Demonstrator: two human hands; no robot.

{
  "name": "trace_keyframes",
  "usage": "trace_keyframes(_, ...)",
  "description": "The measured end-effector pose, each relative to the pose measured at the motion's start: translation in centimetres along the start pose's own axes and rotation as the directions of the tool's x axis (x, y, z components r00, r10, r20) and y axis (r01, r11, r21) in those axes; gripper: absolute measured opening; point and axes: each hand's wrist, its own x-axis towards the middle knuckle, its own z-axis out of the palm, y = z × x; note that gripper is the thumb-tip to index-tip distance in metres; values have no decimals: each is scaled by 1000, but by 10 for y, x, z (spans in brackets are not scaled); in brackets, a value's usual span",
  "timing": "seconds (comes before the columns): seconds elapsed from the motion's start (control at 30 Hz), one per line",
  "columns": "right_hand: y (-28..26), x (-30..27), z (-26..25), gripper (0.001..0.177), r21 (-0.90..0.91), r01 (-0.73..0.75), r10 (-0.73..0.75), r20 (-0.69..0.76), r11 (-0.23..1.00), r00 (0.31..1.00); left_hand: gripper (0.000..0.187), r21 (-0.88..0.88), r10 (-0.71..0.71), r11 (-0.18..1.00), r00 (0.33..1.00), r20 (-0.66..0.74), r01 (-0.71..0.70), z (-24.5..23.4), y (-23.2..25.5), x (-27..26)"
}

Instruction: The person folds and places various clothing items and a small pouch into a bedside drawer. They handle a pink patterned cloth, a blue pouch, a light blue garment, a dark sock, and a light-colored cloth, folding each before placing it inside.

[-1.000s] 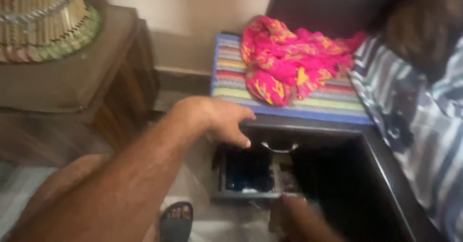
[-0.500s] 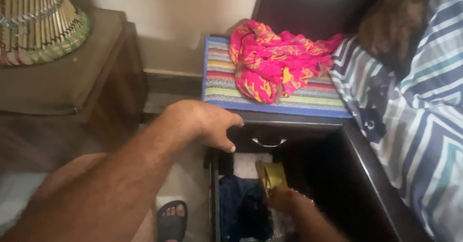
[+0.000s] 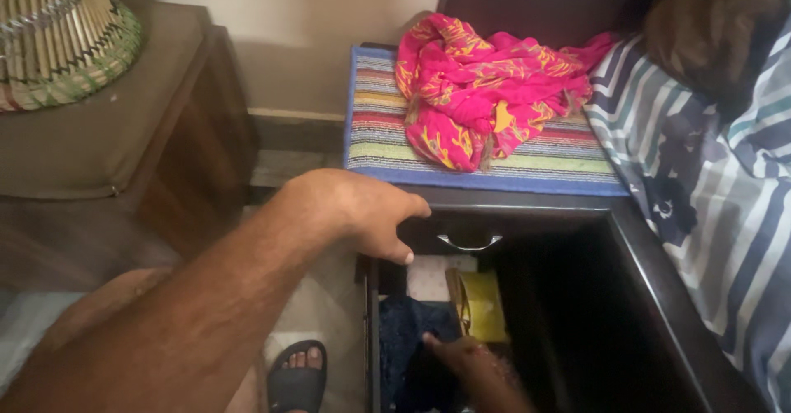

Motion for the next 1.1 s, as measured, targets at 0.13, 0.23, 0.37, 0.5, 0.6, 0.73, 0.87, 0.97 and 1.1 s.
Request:
trace_keyframes(0.13,12,-5,14,85,-21,78,-78,-18,997,997,76,-5,-6,1000,1000,8,6,0,-1,-3)
trace_keyframes(0.23,17,23,19,80,-101,148,-153,-40,984,987,77,-15,-1,1000,1000,1,1,1,-2,-2)
trace_keyframes(0.37,22,35,14,73,-225,284,-308,-78,932,948,75,-30,13,999,1000,-8,-13,0,-4,-3)
trace_keyframes(0.5,10,-2,2,67,-362,409,-460,-64,838,886,73,-23,60,998,998,-33,-61,-2,-5,-6)
trace_keyframes(0.6,-2,-48,-11,62,-444,477,-515,41,759,856,71,-51,39,998,998,-45,-41,-5,-7,-8)
trace_keyframes(0.73,-23,-117,-60,56,-487,553,-508,235,676,829,68,-122,96,987,993,-63,-103,-8,-7,-13)
trace_keyframes(0.87,-15,-175,-139,50,-420,592,-517,288,688,806,68,-86,79,992,991,-111,-88,-10,-5,-19)
trace_keyframes(0.97,16,-205,-211,46,-267,669,-663,124,694,738,71,-126,72,988,989,-126,-88,-11,-6,-18)
trace_keyframes(1.1,81,-224,-275,44,-89,725,-671,-469,683,574,78,-104,296,932,896,-330,-346,-6,-9,-11)
